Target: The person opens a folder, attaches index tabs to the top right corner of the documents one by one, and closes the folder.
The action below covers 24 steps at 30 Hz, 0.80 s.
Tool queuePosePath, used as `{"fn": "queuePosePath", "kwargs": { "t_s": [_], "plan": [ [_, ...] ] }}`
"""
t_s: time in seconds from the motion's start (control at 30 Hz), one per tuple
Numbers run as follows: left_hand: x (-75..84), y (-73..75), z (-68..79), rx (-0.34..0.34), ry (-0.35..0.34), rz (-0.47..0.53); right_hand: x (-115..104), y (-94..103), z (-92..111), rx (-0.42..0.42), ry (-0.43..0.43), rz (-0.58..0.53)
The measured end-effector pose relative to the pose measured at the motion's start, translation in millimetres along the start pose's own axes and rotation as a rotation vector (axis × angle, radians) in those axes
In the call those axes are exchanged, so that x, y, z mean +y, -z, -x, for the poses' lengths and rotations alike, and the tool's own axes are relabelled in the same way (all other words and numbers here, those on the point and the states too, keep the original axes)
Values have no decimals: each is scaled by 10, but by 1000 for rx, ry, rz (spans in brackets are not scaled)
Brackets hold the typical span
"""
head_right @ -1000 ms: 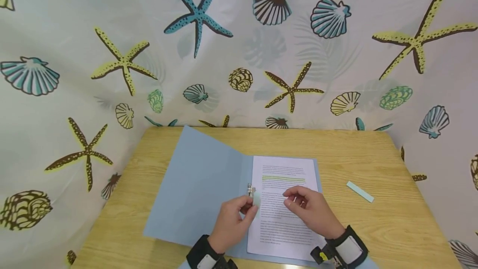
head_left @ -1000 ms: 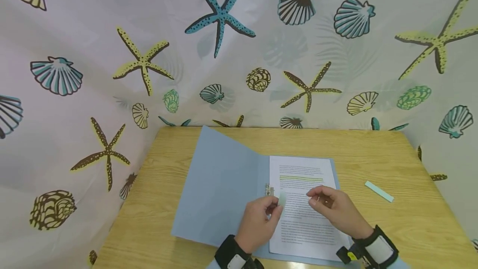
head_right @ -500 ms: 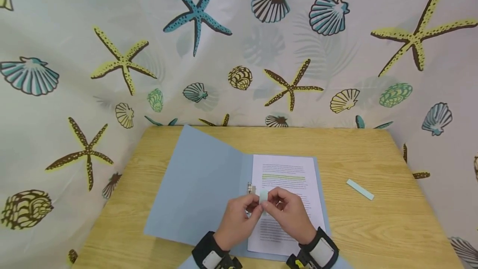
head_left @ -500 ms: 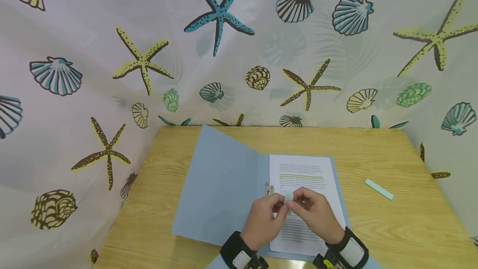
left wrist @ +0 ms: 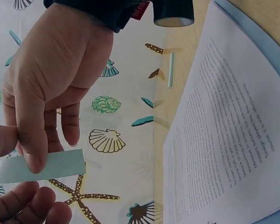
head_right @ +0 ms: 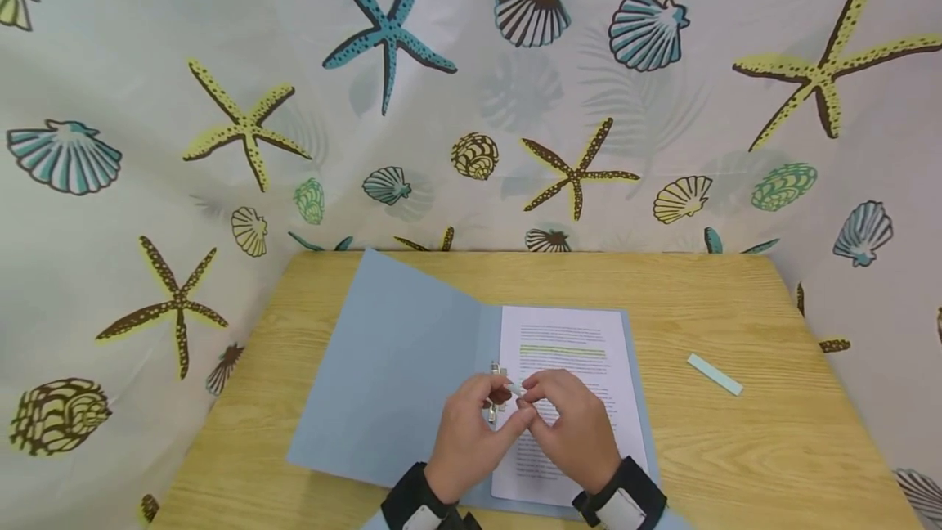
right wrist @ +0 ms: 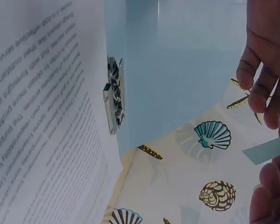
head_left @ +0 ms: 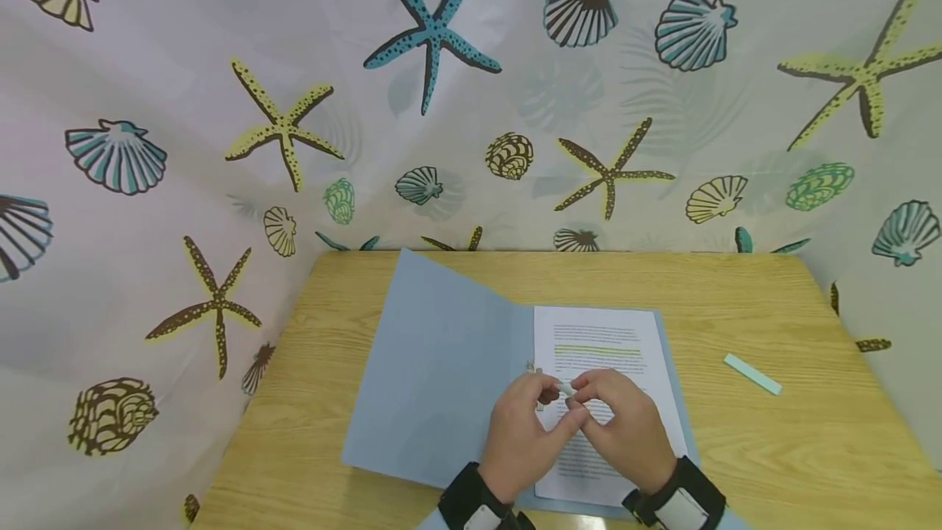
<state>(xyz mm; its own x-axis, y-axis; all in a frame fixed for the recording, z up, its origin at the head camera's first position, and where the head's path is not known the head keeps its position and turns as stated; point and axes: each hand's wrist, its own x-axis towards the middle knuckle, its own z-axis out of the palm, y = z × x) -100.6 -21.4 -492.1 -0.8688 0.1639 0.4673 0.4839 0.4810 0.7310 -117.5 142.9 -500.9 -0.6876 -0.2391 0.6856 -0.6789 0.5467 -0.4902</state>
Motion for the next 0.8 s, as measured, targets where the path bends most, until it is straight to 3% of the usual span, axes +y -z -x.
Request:
{"fn": "queuePosePath", "kwargs": {
  "t_s": [0.1, 0.2, 0.37, 0.47, 0.6, 0.8],
  "plan": [
    [13, -1, -1, 3, 18, 7, 3, -3, -18, 36, 106, 49],
    [14, -4, -5, 9, 16, 6, 14, -1, -29, 60, 156, 86],
    [6, -15, -4, 32, -7, 4, 32, 12, -33, 63, 174, 91],
    [1, -14, 2, 36, -11, 16, 33, 35, -32, 15, 147, 40],
    [0, -3, 5, 25, -16, 42, 21, 100, -30, -80, 23, -149],
    [14, -7, -15, -11, -83, 76, 36, 197, -77, -283, -358, -571]
  ]
}}
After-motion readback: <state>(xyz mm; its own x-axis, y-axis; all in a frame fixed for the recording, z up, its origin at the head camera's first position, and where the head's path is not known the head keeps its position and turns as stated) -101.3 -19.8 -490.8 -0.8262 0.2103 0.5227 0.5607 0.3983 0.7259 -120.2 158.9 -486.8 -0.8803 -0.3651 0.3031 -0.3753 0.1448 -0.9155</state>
